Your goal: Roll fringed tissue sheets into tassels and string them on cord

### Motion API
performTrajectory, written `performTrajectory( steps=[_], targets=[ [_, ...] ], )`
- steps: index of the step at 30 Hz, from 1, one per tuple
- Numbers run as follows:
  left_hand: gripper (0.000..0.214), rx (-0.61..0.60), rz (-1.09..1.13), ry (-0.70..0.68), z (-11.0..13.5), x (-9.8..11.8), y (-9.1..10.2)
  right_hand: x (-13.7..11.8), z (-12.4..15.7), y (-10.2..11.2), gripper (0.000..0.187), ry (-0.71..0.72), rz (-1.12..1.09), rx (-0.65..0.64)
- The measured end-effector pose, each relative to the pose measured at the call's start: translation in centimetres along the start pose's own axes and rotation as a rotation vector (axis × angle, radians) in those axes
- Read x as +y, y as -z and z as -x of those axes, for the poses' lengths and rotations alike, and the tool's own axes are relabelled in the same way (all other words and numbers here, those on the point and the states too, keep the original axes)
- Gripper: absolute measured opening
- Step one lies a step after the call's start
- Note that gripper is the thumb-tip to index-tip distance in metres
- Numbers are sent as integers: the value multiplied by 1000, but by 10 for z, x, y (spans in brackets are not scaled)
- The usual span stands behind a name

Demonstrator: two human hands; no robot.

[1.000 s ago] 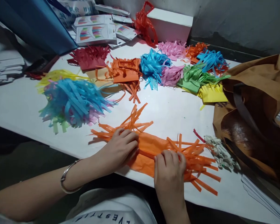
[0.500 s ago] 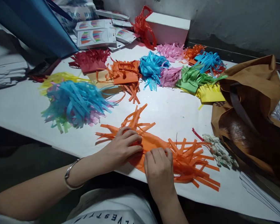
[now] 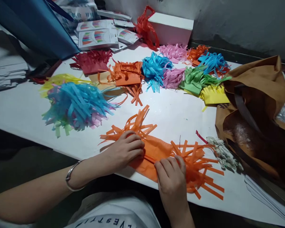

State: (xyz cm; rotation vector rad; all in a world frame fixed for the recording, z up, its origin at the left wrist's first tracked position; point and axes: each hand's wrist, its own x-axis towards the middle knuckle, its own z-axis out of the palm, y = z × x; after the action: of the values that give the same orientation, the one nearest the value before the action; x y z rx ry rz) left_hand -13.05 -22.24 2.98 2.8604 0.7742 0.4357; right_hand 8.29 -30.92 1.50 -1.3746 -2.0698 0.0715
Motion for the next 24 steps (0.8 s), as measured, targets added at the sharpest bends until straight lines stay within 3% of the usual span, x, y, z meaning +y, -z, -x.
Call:
performTrajectory(
  steps=[6,11,13,19,24],
  targets=[
    [11,-86,55,127,-9,7,6,-3,11,7,14,-94,119,-12],
    [4,-234,-50,247,-28,22,19,-14,3,-2,8,-234,319,-23],
    [8,-240,-119,246,-31,24,20,-13,0,-3,9,-260,361,-41],
    [12,-101,-168,-84,-21,22,10,-7,1,-2,10,-224,220,-42],
    [21,-33,-236,-177,-25,16,-5,-12,0,-1,14,-135,177,-55]
  ],
)
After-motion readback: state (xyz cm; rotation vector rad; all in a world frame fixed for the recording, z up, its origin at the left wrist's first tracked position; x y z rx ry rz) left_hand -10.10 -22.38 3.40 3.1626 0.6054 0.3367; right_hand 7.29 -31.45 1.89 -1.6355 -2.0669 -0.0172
